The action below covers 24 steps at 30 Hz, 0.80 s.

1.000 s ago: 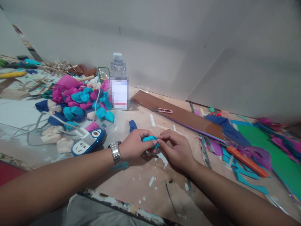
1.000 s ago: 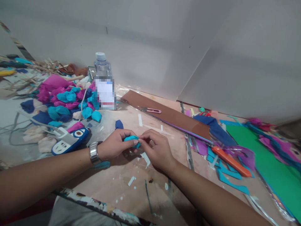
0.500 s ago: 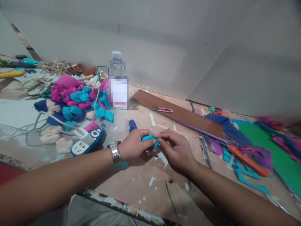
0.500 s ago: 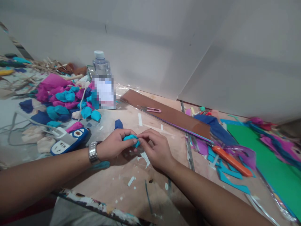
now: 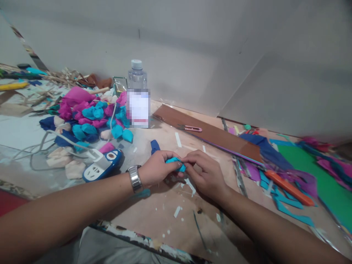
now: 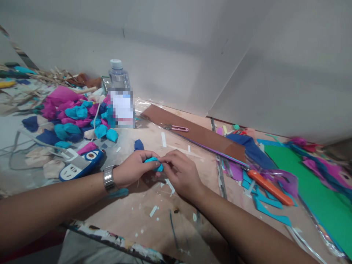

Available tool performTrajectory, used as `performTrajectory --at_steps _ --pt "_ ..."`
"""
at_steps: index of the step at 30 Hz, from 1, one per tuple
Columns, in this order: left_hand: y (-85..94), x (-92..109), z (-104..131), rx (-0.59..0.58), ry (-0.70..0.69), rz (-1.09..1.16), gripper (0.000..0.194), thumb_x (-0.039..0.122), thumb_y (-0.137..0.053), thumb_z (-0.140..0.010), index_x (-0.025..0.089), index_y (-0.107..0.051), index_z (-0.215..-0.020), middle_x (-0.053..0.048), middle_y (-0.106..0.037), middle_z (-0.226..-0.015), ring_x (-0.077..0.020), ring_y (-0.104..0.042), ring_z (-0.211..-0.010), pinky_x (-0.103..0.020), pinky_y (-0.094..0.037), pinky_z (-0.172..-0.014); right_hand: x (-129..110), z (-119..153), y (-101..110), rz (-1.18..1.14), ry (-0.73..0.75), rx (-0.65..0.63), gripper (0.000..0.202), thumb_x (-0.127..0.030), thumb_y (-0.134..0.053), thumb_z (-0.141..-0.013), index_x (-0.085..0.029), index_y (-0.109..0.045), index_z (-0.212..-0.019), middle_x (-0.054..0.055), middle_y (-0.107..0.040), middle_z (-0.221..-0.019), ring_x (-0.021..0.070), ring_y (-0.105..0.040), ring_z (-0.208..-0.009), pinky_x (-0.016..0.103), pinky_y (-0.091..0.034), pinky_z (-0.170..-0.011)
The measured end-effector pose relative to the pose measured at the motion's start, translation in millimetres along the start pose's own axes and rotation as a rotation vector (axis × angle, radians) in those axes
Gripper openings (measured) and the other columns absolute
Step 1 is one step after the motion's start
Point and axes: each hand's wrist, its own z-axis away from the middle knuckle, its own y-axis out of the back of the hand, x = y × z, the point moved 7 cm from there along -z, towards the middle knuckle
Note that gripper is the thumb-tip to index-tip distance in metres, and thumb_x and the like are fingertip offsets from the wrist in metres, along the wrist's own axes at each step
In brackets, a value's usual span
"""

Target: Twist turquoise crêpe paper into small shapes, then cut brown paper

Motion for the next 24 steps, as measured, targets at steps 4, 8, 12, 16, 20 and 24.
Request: performTrajectory --at_steps 4,8,12,16,20,24 --pt "0.5 1.0 1.3 0.009 -0.026 -0.077 0.02 0.03 -0.075 -0.084 0.014 -0.066 -0.092 -0.004 -0.073 -0.072 -0.012 -0.067 -0.054 -0.017 -0.049 -0.046 2.7 0.1 -0.4 -0.004 -0.063 0.007 0.011 -0.021 -0.064 -0.097 -0.023 -0.074 -0.101 0.006 -0.073 -0.092 0.0182 -0.068 -0.082 0.032 -0.056 -0.075" --pt "2.0 0.4 0.3 0.012 -0.058 -0.114 0.023 0.034 -0.076 -0.084 0.015 -0.067 -0.093 -0.004 -0.074 -0.074 -0.0133 -0.068 -0.056 -0.019 -0.05 -0.045 4.8 0.6 -1.3 -0.015 -0.11 0.008 0.007 -0.025 -0.067 -0.095 -0.023 -0.074 -0.095 0.005 -0.074 -0.087 0.0184 -0.068 -0.078 0.032 -0.055 -0.071" --pt "-0.1 3.4 0.0 0.0 -0.1 -0.14 0.016 0.028 -0.072 -0.087 0.013 -0.069 -0.086 -0.005 -0.075 -0.073 -0.0132 -0.071 -0.061 -0.018 -0.053 -0.052 6.1 1.1 -0.5 -0.015 -0.113 0.017 0.01 -0.026 -0.067 -0.097 -0.023 -0.074 -0.091 0.005 -0.074 -0.085 0.0196 -0.069 -0.078 0.034 -0.055 -0.072" --pt "-2.5 4.8 1.0 0.004 -0.06 -0.086 0.01 0.018 -0.065 -0.09 0.012 -0.068 -0.083 -0.004 -0.074 -0.069 -0.0128 -0.072 -0.061 -0.017 -0.053 -0.054 4.9 1.3 -0.2 -0.007 -0.051 0.011 0.009 -0.021 -0.066 -0.097 -0.024 -0.074 -0.097 0.005 -0.074 -0.089 0.0193 -0.07 -0.083 0.033 -0.056 -0.075" --pt "-2.0 2.1 0.6 0.005 -0.017 -0.082 0.009 0.017 -0.062 -0.09 0.014 -0.067 -0.085 -0.004 -0.074 -0.068 -0.0131 -0.072 -0.058 -0.018 -0.052 -0.051 2.5 1.6 -0.8 0.021 0.008 -0.026 0.015 -0.018 -0.063 -0.098 -0.025 -0.076 -0.103 0.006 -0.071 -0.096 0.0185 -0.07 -0.087 0.032 -0.057 -0.077" --pt "0.4 -0.7 -1.4 -0.001 -0.027 -0.09 0.011 0.023 -0.064 -0.087 0.014 -0.069 -0.086 -0.005 -0.074 -0.07 -0.0148 -0.073 -0.063 -0.02 -0.054 -0.056 0.4 2.1 -1.6 0.031 0.031 -0.054 0.017 -0.017 -0.062 -0.098 -0.024 -0.075 -0.106 0.007 -0.07 -0.097 0.0179 -0.069 -0.088 0.031 -0.056 -0.078"
